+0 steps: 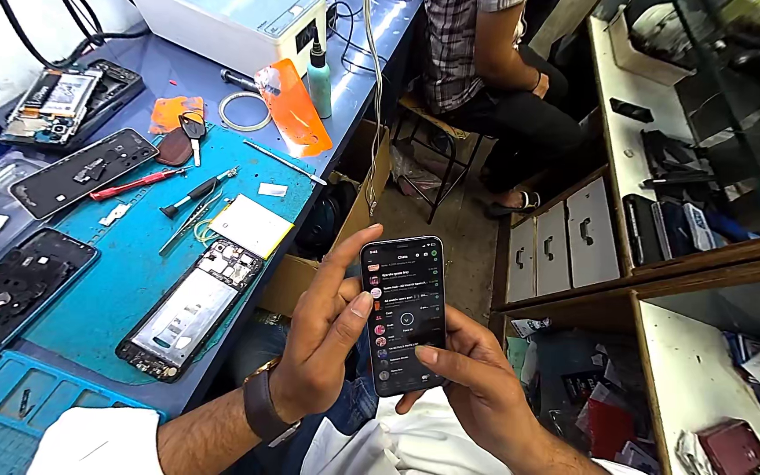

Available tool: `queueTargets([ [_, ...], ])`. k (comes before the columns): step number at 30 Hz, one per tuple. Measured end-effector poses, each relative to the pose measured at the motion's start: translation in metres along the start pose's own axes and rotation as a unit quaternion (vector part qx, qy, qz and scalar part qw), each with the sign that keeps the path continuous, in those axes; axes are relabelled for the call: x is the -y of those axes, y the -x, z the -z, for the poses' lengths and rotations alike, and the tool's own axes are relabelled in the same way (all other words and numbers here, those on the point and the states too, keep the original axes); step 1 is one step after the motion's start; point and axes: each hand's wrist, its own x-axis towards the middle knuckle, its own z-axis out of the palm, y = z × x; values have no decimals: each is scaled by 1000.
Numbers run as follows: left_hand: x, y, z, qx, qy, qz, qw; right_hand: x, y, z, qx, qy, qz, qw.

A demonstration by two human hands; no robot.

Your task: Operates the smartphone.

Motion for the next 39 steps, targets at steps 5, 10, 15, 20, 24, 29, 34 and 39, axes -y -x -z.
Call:
queueTargets([
  [5,1,0,0,0,1,-4,1000,1,0,-1,-12,4,-5,1000],
  [10,1,0,0,5,-1,-4,1000,2,0,-1,-16,8,-6,1000],
  [15,2,0,0,12,10,-7,1000,2,-1,-1,-23,5,-8,1000],
  [20,1,1,0,11,10,-9,1000,3,-2,-3,-35,10,-9,999],
  [24,1,0,1,3,29,-7,1000,4,-3,-1,-9,4,-6,1000],
  [29,1,-3,1,-14,73,14,997,6,-4,0,13,12,-8,1000],
  [34,3,3,-3,34,97,73,992,16,-6,9,24,38,18,999],
  [39,5,5,-5,87,125,115,982,28,-4,15,20,103,13,994],
])
